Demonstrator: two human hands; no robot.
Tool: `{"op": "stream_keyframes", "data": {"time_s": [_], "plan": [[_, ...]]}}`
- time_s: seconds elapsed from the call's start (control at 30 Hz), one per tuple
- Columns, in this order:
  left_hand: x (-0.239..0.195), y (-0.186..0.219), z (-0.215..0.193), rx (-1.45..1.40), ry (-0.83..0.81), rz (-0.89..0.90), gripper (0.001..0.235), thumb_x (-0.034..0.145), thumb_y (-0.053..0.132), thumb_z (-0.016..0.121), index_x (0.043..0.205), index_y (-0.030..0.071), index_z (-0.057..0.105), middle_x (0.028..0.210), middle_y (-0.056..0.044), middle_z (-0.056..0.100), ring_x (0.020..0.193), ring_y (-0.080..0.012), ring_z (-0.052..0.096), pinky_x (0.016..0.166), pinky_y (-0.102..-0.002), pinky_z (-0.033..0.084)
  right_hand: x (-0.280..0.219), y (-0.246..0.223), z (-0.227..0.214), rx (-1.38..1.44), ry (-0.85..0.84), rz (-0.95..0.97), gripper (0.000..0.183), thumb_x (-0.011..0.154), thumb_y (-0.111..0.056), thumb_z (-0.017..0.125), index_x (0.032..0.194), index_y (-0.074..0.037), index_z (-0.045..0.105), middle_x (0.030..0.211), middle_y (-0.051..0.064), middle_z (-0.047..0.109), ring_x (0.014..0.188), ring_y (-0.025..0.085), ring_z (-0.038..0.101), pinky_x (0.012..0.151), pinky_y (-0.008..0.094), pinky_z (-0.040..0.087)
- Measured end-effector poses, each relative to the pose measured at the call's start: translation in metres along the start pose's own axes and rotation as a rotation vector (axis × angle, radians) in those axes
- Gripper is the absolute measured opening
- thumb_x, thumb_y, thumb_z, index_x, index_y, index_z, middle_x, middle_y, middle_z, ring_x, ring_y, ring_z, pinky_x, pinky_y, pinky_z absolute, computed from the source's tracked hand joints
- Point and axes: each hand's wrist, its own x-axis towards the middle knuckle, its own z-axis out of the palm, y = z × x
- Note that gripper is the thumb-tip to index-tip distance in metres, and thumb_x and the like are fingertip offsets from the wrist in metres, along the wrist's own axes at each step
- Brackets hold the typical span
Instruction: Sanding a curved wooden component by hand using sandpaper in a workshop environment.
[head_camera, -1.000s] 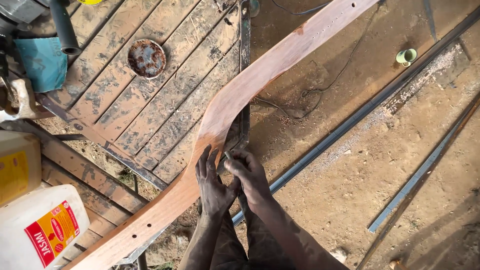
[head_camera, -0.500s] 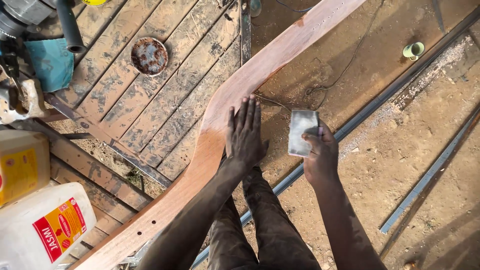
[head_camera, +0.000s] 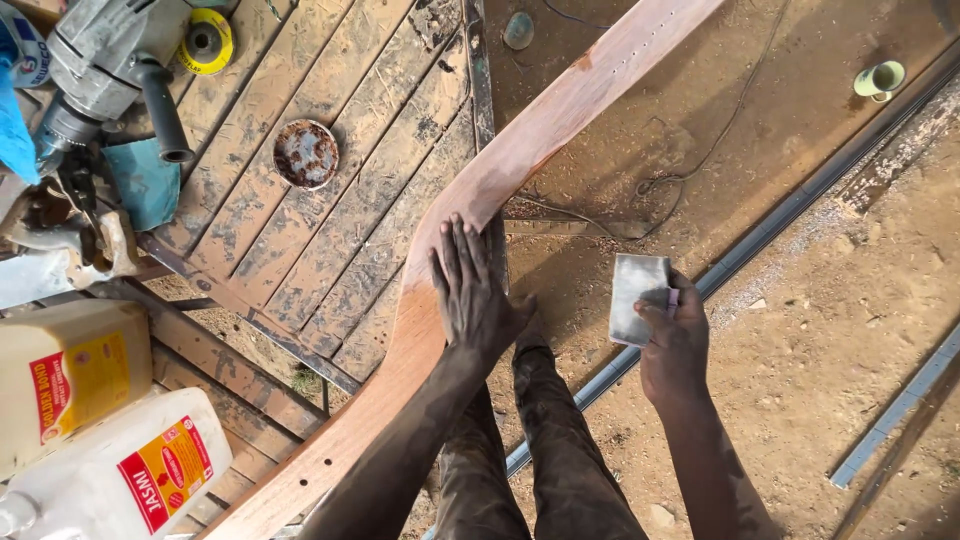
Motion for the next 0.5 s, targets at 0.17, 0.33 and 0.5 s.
{"op": "stream_keyframes", "data": {"time_s": [0.17, 0.33, 0.5], "plan": [[-0.114, -0.033, 0.037, -0.378, 0.313, 0.05, 0.058, 0.083, 0.026, 0.075, 0.13, 0.002, 0.053, 0.125, -0.019, 0.057, 0.125, -0.0365, 0.049, 0.105, -0.049, 0.033, 0.025, 0.0, 0.048, -0.183, -0.247, -0.084, 0.043, 0.092, -0.004, 0.056, 0.131, -0.002, 0.04, 0.106, 0.017, 0.056, 0.088, 0.025, 0.057, 0.074, 0.04, 0.048], [-0.267, -0.073, 0.093, -0.585, 0.097, -0.252, 0.008, 0.082, 0.027, 0.08, 0.085, 0.024, 0.073, 0.085, 0.002, 0.076, 0.069, -0.0202, 0.073, 0.054, -0.038, 0.056, 0.083, 0.024, 0.131, -0.654, -0.3, -0.653, 0.049, 0.092, 0.014, 0.058, 0.133, -0.005, 0.041, 0.114, 0.02, 0.061, 0.081, 0.022, 0.062, 0.054, 0.033, 0.057], [-0.411, -0.14, 0.188, -0.342, -0.569, -1.171, 0.029, 0.081, 0.061, 0.06, 0.095, 0.043, 0.078, 0.101, -0.006, 0.077, 0.091, -0.0343, 0.075, 0.073, -0.04, 0.054, -0.056, 0.013, 0.211, -0.26, -0.781, -0.121, 0.024, 0.106, -0.021, 0.036, 0.093, -0.009, 0.051, 0.086, 0.006, 0.054, 0.073, 0.018, 0.054, 0.061, 0.028, 0.055]]}}
